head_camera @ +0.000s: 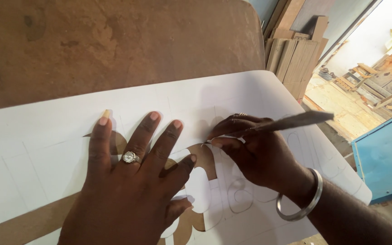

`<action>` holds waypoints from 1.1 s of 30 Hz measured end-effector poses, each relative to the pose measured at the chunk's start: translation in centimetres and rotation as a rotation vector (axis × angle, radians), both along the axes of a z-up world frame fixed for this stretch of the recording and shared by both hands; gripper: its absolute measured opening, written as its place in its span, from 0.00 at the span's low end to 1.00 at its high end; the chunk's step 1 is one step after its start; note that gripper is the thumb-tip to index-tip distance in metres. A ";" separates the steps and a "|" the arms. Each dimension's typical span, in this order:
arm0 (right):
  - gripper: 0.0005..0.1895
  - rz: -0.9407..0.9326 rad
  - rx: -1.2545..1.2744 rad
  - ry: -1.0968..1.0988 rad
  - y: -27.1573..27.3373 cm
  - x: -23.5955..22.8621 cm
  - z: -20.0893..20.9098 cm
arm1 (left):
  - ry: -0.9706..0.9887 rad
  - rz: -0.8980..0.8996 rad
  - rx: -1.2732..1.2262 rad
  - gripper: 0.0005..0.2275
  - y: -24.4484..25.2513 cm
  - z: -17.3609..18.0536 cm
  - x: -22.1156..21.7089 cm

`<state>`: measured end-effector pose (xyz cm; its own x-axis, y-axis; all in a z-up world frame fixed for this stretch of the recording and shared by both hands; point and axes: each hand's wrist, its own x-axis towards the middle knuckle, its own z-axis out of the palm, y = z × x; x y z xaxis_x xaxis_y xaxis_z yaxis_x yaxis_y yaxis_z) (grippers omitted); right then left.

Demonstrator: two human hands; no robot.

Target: Cutting out large lettering or patterns from a white adhesive sheet using a hand-held metal cutting tool.

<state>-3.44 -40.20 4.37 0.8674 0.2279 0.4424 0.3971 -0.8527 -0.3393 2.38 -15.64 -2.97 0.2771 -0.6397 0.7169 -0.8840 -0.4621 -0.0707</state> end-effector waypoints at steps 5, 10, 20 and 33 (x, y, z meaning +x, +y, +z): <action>0.04 -0.051 -0.065 -0.047 -0.2 -0.1 -0.7 | 0.000 -0.019 -0.023 0.22 0.0 0.0 0.1; 0.04 -0.151 0.096 0.003 0.7 -0.5 -1.0 | -0.003 0.006 0.007 0.22 0.0 0.0 0.1; 0.05 -0.334 0.269 0.049 1.6 -1.1 -1.4 | -0.017 0.034 0.015 0.22 -0.1 0.4 -0.1; 0.07 -0.343 0.238 -0.059 2.0 -1.7 -2.5 | -0.020 0.051 0.013 0.23 0.0 0.8 -0.3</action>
